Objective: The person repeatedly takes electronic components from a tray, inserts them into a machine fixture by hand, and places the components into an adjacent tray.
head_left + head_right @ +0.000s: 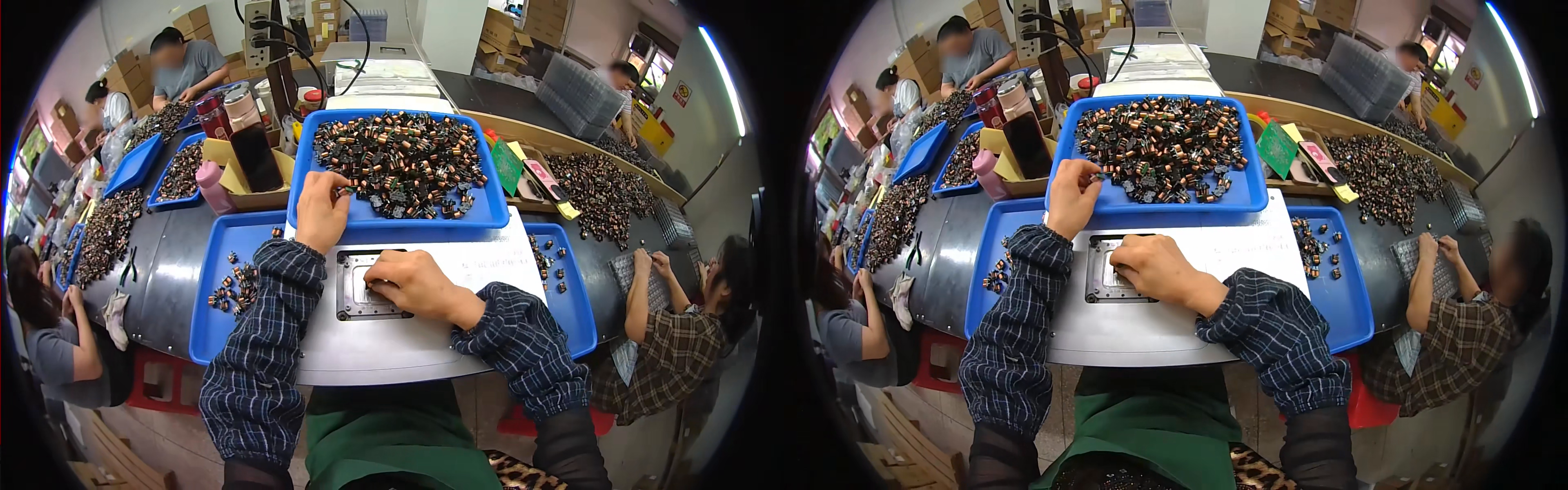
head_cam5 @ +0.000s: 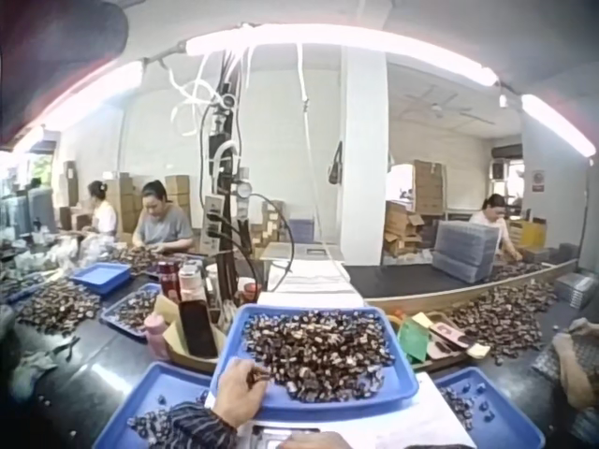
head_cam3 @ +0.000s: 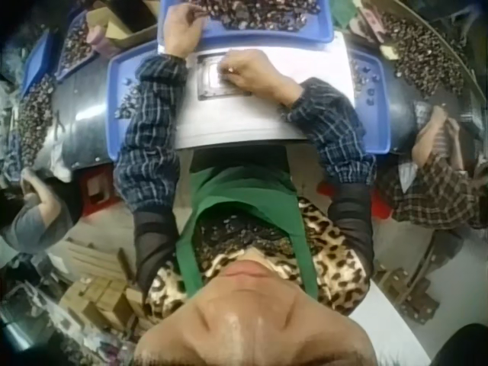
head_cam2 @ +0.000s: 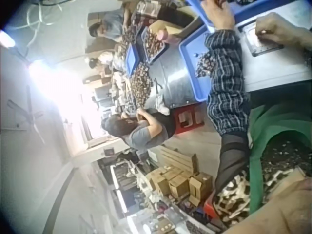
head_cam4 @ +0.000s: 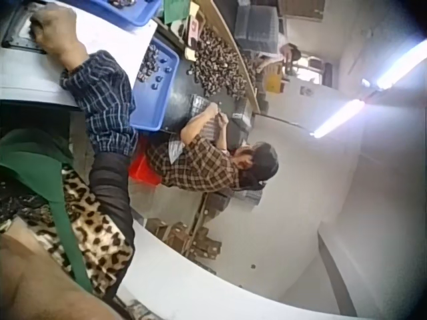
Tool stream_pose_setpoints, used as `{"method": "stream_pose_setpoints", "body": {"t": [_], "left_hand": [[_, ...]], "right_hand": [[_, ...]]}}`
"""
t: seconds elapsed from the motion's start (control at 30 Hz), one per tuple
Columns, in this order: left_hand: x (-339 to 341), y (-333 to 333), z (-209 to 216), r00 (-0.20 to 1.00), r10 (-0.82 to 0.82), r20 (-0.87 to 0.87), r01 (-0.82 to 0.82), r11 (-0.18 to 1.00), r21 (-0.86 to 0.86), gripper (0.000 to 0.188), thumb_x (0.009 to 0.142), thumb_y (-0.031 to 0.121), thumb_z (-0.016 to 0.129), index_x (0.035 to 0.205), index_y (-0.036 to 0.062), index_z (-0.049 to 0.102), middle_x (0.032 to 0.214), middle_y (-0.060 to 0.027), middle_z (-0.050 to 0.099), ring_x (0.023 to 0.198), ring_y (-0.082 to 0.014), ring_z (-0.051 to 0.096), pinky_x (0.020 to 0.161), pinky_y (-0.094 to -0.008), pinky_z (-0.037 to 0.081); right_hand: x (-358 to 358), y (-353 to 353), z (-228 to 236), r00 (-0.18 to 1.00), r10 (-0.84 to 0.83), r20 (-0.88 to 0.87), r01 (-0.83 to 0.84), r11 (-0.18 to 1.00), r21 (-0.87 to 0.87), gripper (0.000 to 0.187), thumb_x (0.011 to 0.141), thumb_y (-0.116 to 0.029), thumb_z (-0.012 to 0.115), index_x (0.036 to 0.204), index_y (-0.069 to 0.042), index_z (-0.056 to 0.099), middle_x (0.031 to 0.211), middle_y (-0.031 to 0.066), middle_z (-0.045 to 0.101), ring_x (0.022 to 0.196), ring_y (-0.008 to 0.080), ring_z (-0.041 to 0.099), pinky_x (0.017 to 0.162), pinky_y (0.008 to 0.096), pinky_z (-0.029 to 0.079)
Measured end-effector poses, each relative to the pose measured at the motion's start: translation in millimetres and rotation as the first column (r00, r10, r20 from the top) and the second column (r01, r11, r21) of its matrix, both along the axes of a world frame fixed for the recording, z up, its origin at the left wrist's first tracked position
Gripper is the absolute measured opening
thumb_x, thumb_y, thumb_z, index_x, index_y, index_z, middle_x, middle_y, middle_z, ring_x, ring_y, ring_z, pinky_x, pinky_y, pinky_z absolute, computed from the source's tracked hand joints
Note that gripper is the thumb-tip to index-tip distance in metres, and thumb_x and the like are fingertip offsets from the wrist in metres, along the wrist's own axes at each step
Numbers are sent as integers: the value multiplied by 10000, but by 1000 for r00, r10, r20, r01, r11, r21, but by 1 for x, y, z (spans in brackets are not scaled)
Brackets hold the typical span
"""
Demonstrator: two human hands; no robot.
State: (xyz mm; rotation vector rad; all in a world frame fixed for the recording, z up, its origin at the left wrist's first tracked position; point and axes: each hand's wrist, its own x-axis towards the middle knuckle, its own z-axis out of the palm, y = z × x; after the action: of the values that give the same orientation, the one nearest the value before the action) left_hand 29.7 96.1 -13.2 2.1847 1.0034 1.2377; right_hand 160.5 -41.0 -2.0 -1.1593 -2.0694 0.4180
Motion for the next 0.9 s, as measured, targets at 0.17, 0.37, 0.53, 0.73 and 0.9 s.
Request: {"method": "stream_pose_setpoints", "body": {"t": [0.17, 0.37, 0.53, 0.73, 0.9], "left_hand": [[-10, -21, 16, 965, -28, 260, 46, 997, -63, 211, 732, 37, 580, 943, 34, 593, 753, -49, 511, 652, -118, 505, 597, -246, 416], [-31, -54, 13, 932, -92, 351, 217, 917, -336, 177, 763, 42, 578, 937, 8, 581, 750, -17, 597, 683, -68, 533, 617, -208, 427], [-42, -69, 4, 919, -132, 372, 309, 828, -469, 164, 773, 32, 576, 933, -8, 570, 785, -21, 603, 706, -61, 542, 629, -184, 434], [-43, -77, 6, 948, -169, 269, 282, 836, -471, 169, 771, 31, 576, 934, -14, 586, 785, -32, 605, 708, -77, 549, 639, -196, 440], [-38, -84, 10, 957, -192, 219, 272, 857, -438, 138, 757, 7, 584, 892, -15, 590, 762, -38, 602, 686, -76, 543, 613, -196, 436]], "right_hand": [[-2, 1, 1, 946, -78, 314, 58, 996, 73, 62, 699, -84, 603, 755, -62, 590, 674, 78, 537, 628, 275, 548, 556, 360, 435], [-4, 3, -5, 986, -50, 157, 31, 993, 118, 72, 686, -80, 609, 751, -61, 585, 672, 80, 531, 617, 272, 543, 549, 367, 431], [-2, 5, -5, 983, -57, 176, 33, 990, 136, 69, 688, -92, 611, 746, -69, 580, 674, 77, 527, 612, 268, 543, 545, 361, 432], [-5, 2, -7, 968, -86, 234, 52, 987, 149, 53, 704, -100, 588, 746, -82, 561, 666, 71, 511, 591, 270, 535, 520, 371, 424], [-4, 2, -7, 972, -75, 221, 38, 985, 167, 46, 709, -100, 581, 711, -73, 543, 663, 73, 504, 585, 273, 531, 511, 381, 419]]}}
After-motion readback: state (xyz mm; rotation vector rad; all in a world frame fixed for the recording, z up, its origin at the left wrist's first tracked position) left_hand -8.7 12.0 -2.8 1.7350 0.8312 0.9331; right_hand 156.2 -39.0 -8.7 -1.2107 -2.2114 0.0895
